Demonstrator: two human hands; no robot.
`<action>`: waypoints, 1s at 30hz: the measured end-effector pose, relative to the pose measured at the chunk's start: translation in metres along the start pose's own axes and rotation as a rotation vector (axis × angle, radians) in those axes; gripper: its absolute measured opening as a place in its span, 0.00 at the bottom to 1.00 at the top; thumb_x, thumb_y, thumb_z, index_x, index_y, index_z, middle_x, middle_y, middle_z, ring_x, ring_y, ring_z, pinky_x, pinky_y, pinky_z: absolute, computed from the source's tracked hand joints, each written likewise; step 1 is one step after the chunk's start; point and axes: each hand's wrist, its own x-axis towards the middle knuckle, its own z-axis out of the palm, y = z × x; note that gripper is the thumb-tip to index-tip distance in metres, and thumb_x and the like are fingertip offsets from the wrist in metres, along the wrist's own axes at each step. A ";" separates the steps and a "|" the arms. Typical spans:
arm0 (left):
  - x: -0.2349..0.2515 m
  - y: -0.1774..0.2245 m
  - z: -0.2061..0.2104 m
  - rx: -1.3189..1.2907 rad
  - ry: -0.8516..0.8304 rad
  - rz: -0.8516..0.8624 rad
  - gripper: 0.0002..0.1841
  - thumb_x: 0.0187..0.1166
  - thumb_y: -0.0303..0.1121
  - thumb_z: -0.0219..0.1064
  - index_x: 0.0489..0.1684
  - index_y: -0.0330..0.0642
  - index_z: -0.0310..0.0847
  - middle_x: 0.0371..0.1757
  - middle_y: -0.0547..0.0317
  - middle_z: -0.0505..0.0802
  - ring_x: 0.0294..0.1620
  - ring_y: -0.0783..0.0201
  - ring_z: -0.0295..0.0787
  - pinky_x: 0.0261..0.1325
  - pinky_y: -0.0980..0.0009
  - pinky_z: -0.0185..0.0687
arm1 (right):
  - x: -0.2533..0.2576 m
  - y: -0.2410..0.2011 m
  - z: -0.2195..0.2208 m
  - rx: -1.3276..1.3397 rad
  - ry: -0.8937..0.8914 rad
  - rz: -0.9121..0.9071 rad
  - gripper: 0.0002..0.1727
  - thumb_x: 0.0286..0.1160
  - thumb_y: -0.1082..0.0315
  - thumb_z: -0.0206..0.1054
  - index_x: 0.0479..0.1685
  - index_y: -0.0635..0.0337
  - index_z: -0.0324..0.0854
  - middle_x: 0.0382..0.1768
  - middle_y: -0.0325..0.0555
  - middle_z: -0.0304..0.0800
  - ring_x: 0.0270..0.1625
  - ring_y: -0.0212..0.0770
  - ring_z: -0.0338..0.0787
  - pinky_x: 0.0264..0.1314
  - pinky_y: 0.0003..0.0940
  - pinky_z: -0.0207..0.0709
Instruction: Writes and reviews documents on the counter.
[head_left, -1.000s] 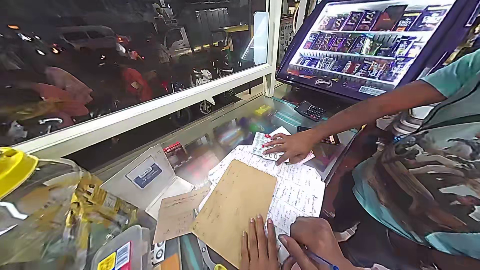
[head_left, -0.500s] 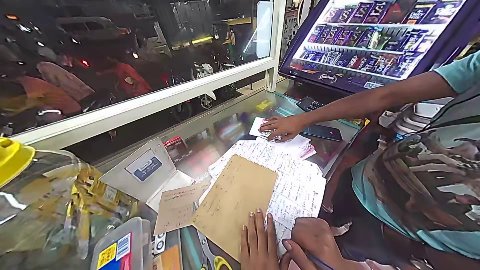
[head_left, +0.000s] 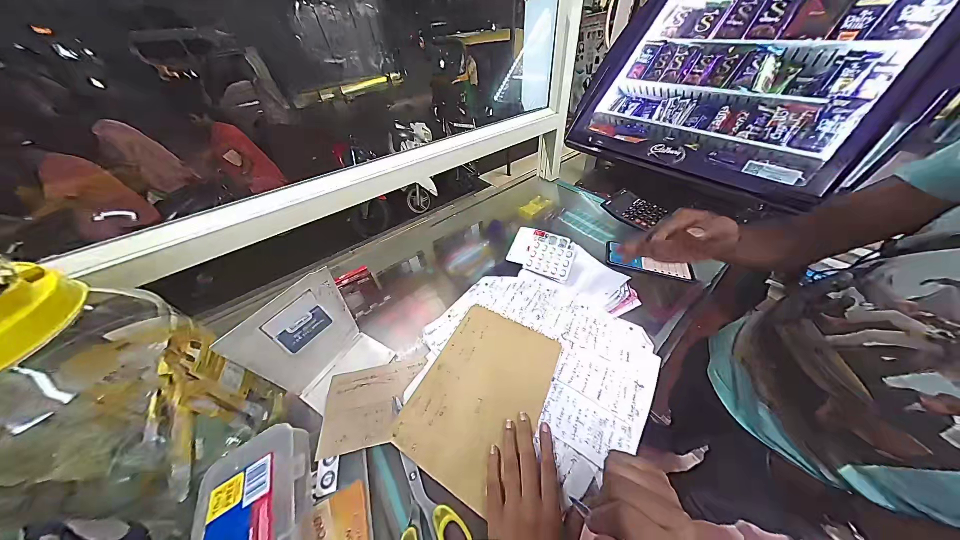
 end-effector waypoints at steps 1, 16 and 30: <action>0.000 0.000 0.000 -0.004 -0.003 0.003 0.37 0.80 0.53 0.61 0.82 0.33 0.72 0.82 0.33 0.77 0.82 0.34 0.73 0.80 0.36 0.64 | -0.001 0.001 0.002 0.010 0.001 0.009 0.23 0.89 0.56 0.56 0.20 0.52 0.75 0.14 0.37 0.71 0.20 0.35 0.73 0.26 0.25 0.67; -0.001 0.001 0.000 -0.073 0.069 -0.019 0.26 0.86 0.40 0.57 0.78 0.33 0.77 0.81 0.37 0.79 0.82 0.37 0.74 0.82 0.37 0.62 | 0.002 -0.003 0.043 0.321 0.034 0.300 0.21 0.89 0.62 0.57 0.27 0.64 0.84 0.24 0.45 0.87 0.33 0.32 0.88 0.42 0.21 0.81; -0.028 -0.003 0.005 -1.206 0.135 -0.385 0.26 0.69 0.28 0.76 0.63 0.21 0.75 0.57 0.46 0.89 0.62 0.70 0.86 0.71 0.73 0.79 | -0.011 -0.016 0.067 0.384 -0.196 0.433 0.15 0.83 0.61 0.66 0.32 0.60 0.90 0.33 0.48 0.93 0.49 0.37 0.92 0.87 0.54 0.54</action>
